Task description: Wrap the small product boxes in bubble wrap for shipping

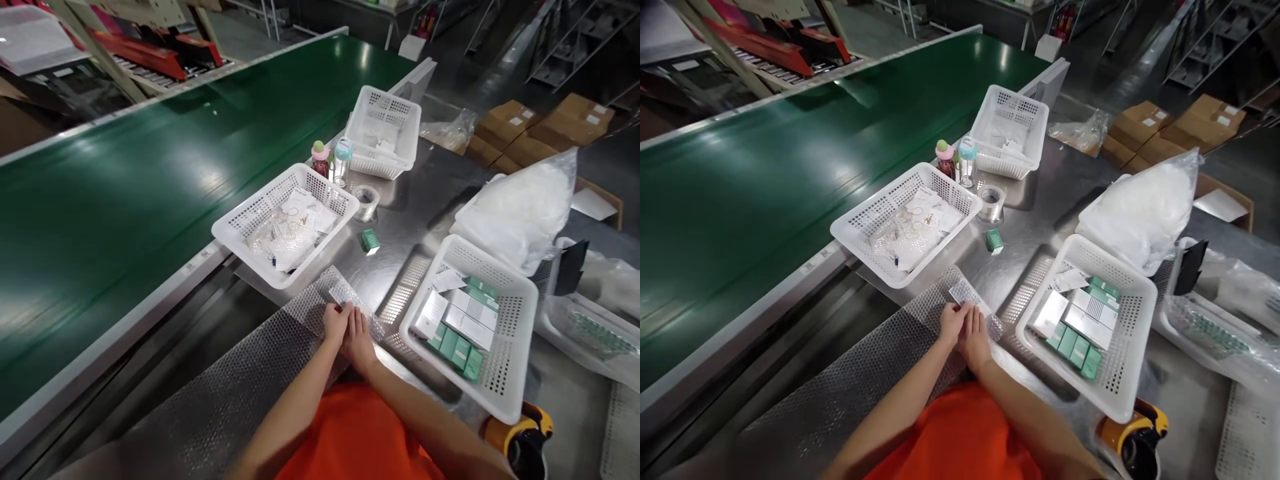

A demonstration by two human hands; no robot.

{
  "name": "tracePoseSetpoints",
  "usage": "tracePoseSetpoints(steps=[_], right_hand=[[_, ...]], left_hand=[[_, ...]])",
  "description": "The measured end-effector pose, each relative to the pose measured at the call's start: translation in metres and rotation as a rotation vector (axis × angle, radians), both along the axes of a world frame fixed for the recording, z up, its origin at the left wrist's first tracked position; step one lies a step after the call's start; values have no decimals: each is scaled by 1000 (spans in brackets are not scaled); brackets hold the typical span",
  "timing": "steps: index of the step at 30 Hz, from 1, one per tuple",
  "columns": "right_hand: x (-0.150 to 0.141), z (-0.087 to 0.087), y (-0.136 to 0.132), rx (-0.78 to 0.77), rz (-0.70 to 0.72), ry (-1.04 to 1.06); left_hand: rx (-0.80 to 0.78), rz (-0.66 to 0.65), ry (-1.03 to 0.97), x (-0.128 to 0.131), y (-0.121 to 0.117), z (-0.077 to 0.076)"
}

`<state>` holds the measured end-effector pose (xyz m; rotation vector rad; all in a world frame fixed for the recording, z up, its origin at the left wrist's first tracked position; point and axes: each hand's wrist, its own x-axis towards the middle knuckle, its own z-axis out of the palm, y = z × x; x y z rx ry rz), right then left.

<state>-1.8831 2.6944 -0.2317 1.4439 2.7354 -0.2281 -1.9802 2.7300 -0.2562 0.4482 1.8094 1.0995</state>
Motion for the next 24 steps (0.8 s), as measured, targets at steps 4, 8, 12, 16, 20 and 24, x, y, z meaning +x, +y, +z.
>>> tracePoseSetpoints(steps=[4, 8, 12, 16, 20, 24], right_hand=[[4, 23, 20, -97, -36, 88], [14, 49, 75, -291, -259, 193], [20, 47, 126, -660, -383, 213], [34, 34, 160, -698, -378, 226], [42, 30, 169, -641, -392, 185], [21, 27, 140, -557, -391, 129]], left_hand=[[-32, 132, -151, 4, 5, -2], [-41, 244, -305, 4, -3, 1], [-11, 278, -422, 6, -4, 6], [35, 227, -486, 19, 23, 3], [74, 162, -468, 28, 39, -6], [55, 140, -283, 21, 25, -11]])
